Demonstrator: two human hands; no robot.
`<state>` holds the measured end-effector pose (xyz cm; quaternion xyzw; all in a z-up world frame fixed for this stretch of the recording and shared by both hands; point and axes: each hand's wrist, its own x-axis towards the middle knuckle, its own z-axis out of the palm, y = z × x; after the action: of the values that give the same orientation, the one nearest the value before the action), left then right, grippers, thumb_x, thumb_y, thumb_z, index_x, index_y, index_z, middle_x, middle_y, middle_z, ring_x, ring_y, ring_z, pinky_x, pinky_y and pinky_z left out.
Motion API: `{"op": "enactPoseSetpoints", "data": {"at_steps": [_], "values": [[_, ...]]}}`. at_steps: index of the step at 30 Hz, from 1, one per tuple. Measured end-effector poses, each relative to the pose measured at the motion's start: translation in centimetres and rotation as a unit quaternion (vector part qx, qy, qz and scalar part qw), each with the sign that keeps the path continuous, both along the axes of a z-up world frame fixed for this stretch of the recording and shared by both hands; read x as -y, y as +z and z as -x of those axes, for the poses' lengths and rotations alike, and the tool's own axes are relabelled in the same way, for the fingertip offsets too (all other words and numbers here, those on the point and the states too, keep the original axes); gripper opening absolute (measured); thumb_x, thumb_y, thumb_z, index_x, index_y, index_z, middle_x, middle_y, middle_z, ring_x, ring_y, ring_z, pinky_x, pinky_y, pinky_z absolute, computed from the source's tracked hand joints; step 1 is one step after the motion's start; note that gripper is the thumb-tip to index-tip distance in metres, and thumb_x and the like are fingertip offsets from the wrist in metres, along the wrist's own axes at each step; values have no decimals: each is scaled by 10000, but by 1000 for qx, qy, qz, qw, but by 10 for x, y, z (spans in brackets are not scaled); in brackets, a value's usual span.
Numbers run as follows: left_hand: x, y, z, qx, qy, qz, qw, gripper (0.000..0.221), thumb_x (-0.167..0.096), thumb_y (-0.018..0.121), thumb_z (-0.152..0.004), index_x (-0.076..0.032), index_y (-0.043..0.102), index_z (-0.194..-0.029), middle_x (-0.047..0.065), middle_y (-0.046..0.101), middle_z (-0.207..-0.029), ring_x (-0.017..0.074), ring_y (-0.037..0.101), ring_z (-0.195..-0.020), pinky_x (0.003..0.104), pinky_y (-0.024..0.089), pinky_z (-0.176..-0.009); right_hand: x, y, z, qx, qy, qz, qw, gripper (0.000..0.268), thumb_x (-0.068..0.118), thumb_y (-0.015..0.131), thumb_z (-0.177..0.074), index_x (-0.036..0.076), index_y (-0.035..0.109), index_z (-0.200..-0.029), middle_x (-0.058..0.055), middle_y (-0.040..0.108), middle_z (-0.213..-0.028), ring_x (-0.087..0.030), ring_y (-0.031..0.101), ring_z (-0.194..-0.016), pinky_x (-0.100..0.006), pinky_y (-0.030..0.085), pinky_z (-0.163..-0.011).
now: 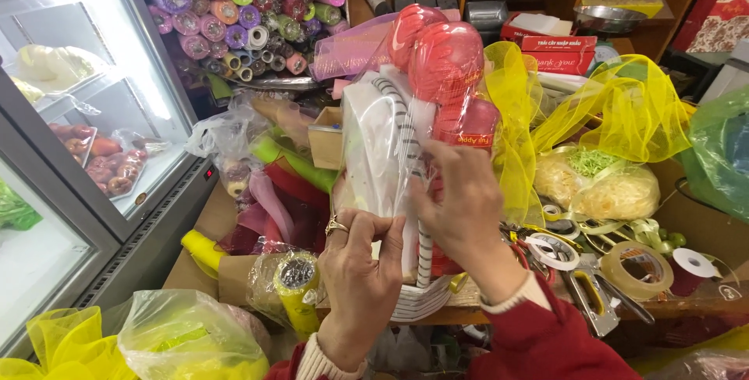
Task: Wrapping a gift basket of fruit with plastic film and securing it with tape.
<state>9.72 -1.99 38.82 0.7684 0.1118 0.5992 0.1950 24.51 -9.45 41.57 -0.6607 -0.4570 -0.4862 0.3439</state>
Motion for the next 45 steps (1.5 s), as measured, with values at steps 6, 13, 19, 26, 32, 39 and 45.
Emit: {"op": "enactPoseSetpoints", "data": {"at_steps": [6, 13, 19, 26, 32, 39, 45], "values": [[4, 5, 3, 11, -4, -27, 1000, 185, -160, 744, -966, -126, 606, -848, 24, 609, -815, 247, 603, -674, 385, 486, -605, -14, 3, 2, 63, -32, -33, 997, 565, -52, 703, -805, 162, 645, -1325, -78, 617, -1050, -273, 596, -910, -364, 525, -719], [3, 3, -2, 14, 3, -34, 999, 185, -179, 755, -962, -132, 610, -857, 46, 646, -840, 258, 643, -668, 394, 512, -584, 3, -2, 1, -7, -86, -41, 995, 377, 129, 728, -967, 113, 667, -1338, -45, 642, -888, -287, 597, -780, -436, 494, -699], [5, 9, 0, 22, -18, -39, 999, 211, -178, 732, -991, -117, 588, -850, 26, 588, -810, 212, 609, -626, 357, 486, -505, 1, -1, 26, -202, 72, -109, 971, 226, 58, 695, -979, 97, 700, -1202, -62, 773, -879, -136, 673, -639, -306, 530, -631], [2, -1, -2, 4, -5, -46, 999, 204, -204, 724, -1006, -108, 601, -874, 48, 570, -796, 232, 618, -681, 383, 503, -514, 12, -29, 29, -258, 112, -137, 950, 102, 60, 703, -1018, 31, 751, -1103, -32, 722, -837, -83, 594, -682, -246, 506, -627], [1, -1, -2, -28, 9, -77, 997, 219, -223, 703, -1022, -132, 578, -868, 30, 574, -820, 225, 605, -670, 375, 505, -574, 22, -44, 34, -308, 122, -150, 932, 62, 65, 734, -1002, 34, 728, -1055, -37, 701, -849, -86, 588, -710, -232, 504, -643], [15, -20, -11, 53, -31, -53, 997, 165, -169, 748, -999, -97, 622, -1078, 27, 629, -859, 143, 583, -633, 283, 457, -507, 23, -38, 38, -266, 133, -137, 945, 50, 81, 733, -1005, 35, 722, -1021, -45, 719, -892, -76, 575, -695, -229, 476, -617], [13, -43, -72, -10, -66, 21, 998, 400, -179, 691, -964, -82, 616, -1345, 115, 622, -639, 324, 604, -529, 470, 464, -504, 27, -26, 35, -160, 79, -111, 978, 32, 11, 763, -941, 38, 745, -941, -94, 747, -910, -216, 743, -829, -305, 578, -749]]}}
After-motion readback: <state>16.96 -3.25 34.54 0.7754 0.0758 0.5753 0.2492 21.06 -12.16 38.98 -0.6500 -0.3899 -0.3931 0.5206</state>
